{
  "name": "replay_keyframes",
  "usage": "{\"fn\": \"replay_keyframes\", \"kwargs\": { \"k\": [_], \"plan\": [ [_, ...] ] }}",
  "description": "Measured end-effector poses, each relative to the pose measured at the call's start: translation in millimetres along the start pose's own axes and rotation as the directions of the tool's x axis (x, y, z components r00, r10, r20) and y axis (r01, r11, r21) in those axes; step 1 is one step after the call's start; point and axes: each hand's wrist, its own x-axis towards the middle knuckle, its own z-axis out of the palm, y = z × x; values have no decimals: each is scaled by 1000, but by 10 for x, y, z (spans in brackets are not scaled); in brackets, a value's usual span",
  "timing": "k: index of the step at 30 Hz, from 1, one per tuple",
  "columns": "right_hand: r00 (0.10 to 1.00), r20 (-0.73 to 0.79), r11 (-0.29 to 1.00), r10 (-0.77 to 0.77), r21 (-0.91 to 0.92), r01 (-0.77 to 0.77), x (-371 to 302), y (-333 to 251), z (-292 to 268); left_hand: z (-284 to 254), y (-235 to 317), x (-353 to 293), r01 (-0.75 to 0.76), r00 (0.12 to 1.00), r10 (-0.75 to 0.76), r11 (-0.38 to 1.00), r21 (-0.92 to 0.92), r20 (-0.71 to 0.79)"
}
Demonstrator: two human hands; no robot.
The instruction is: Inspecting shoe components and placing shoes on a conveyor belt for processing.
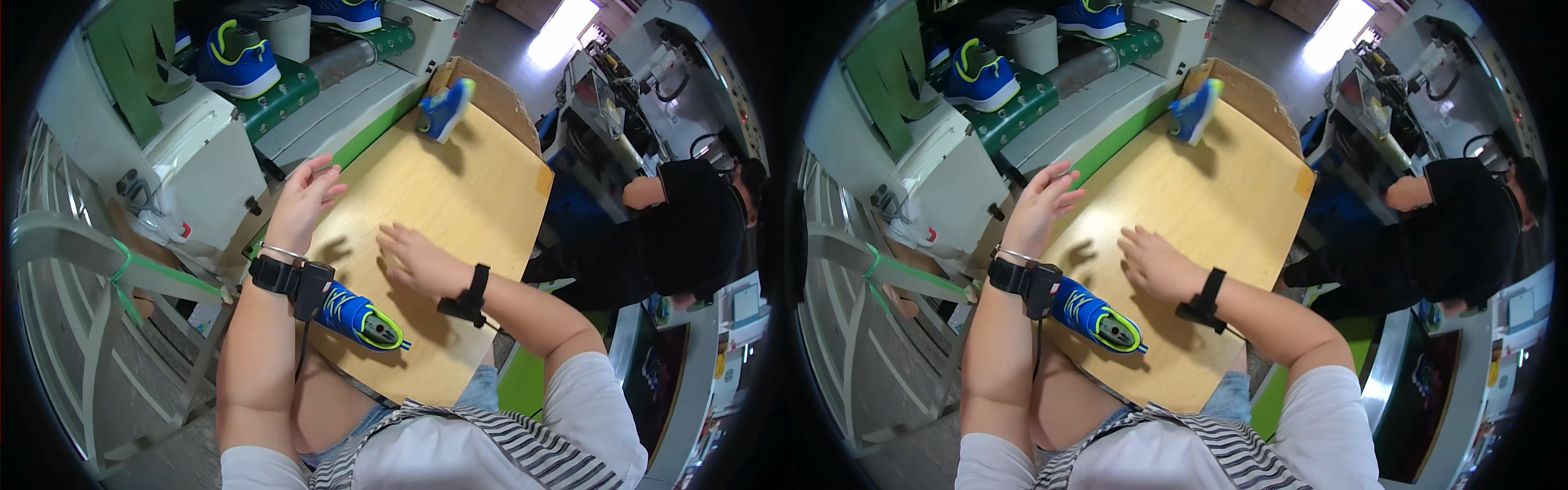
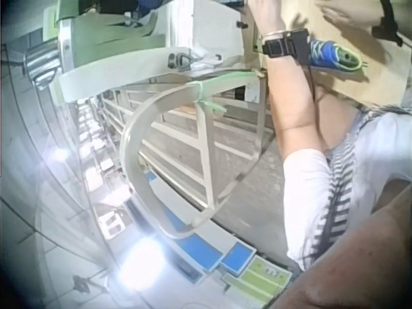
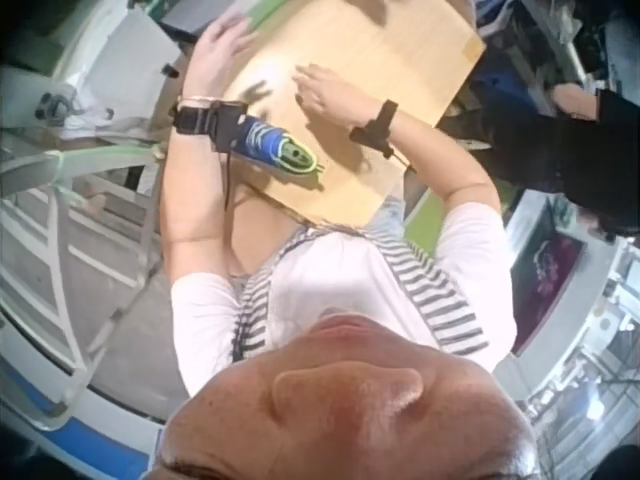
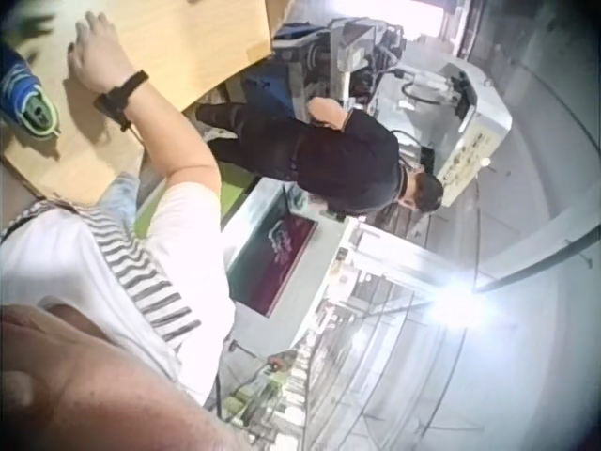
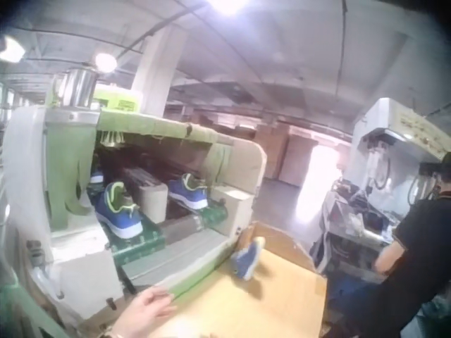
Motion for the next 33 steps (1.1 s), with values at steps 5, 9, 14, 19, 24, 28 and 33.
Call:
{"fn": "replay_keyframes", "kwargs": {
  "k": [5, 9, 14, 19, 24, 28, 33],
  "plan": [
    [942, -321, 976, -97, -217, 26, 755, 322, -246, 25, 20, -7, 17, 1000, -17, 1000, 14, 9],
    [736, -674, 990, -60, -136, -44, 1320, 437, -653, -29, 32, 6, 9, 1000, -9, 1000, 18, -14],
    [522, -595, 755, 611, 240, -610, 1395, 1935, -532, 93, 91, 77, 0, 998, -4, 998, 57, 58],
    [666, -271, 621, 695, 692, -367, 984, 1813, -362, 21, 78, 58, 6, 999, -9, 998, 61, 44],
    [799, -270, 791, 537, 489, -367, -37, 1123, -168, 24, 20, 57, -22, 998, 19, 998, 56, 56],
    [795, -394, 767, 461, 627, -134, -202, 609, 285, 48, 22, 49, -24, 992, 4, 987, 157, 127],
    [763, -187, 509, 619, 835, -208, 35, 306, -50, 14, -152, 74, -12, 998, -7, 964, 266, 68]
  ]
}}
